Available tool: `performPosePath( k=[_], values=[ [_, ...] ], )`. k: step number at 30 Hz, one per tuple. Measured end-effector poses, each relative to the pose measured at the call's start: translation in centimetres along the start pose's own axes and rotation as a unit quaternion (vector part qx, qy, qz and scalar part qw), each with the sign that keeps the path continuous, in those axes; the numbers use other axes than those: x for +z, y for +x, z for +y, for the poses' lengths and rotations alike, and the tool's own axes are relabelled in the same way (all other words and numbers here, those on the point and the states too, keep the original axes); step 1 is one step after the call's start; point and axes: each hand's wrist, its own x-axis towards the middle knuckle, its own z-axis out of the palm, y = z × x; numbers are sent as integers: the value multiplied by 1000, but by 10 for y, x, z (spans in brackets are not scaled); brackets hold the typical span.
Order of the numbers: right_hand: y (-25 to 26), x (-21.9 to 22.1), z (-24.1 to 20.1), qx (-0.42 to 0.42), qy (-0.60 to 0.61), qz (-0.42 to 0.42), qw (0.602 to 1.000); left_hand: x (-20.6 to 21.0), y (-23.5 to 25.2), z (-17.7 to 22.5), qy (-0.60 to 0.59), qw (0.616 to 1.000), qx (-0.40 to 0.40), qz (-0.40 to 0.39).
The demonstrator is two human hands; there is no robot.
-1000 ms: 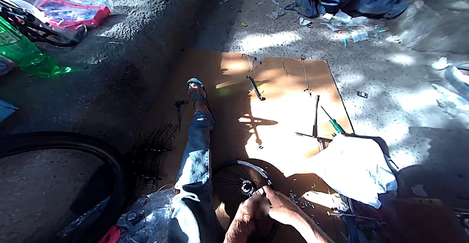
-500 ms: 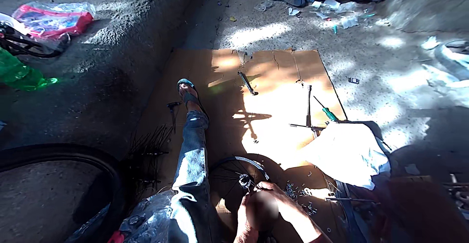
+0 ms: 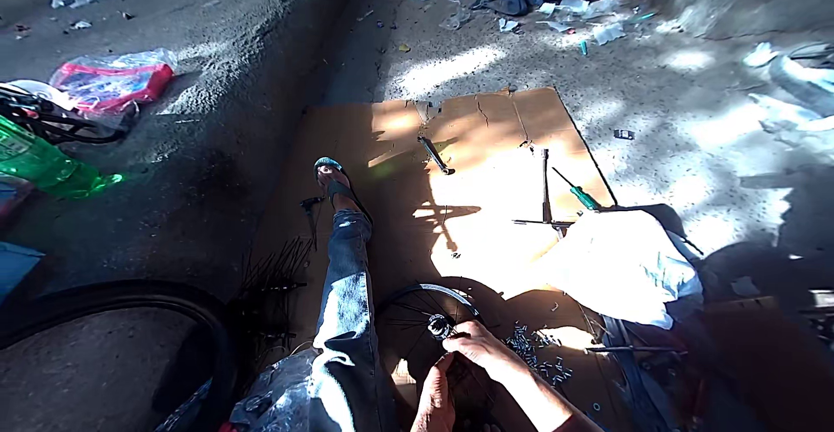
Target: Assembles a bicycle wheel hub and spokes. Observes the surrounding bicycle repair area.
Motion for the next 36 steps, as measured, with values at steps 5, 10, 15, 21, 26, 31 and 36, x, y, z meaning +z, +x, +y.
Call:
performPosePath(
  k=[5,10,15,21,26,31,36],
  values=[
    [5,6,0,-1,-108,20,994,-8,-8,16,119,992,35,23],
    [1,-1,0,8,-108,15,994,-23,5,23,323,937,128,24],
    [-10,-15,6,2,-52,-39,998,-15,-1,15,308,941,123,63],
    [-33,-24,7,62,-30,-11,998,-7,1,-8,460,753,440,165],
    [-33,-19,12,1,-28,4,1000,14,-4,-9,162,977,126,54],
    [-32,-18,11,-41,-225,59,972,3,7,-12,-13,998,47,-25],
    [-37,-11,10,-82,-418,143,893,4,9,-12,-28,999,32,-32]
  ],
)
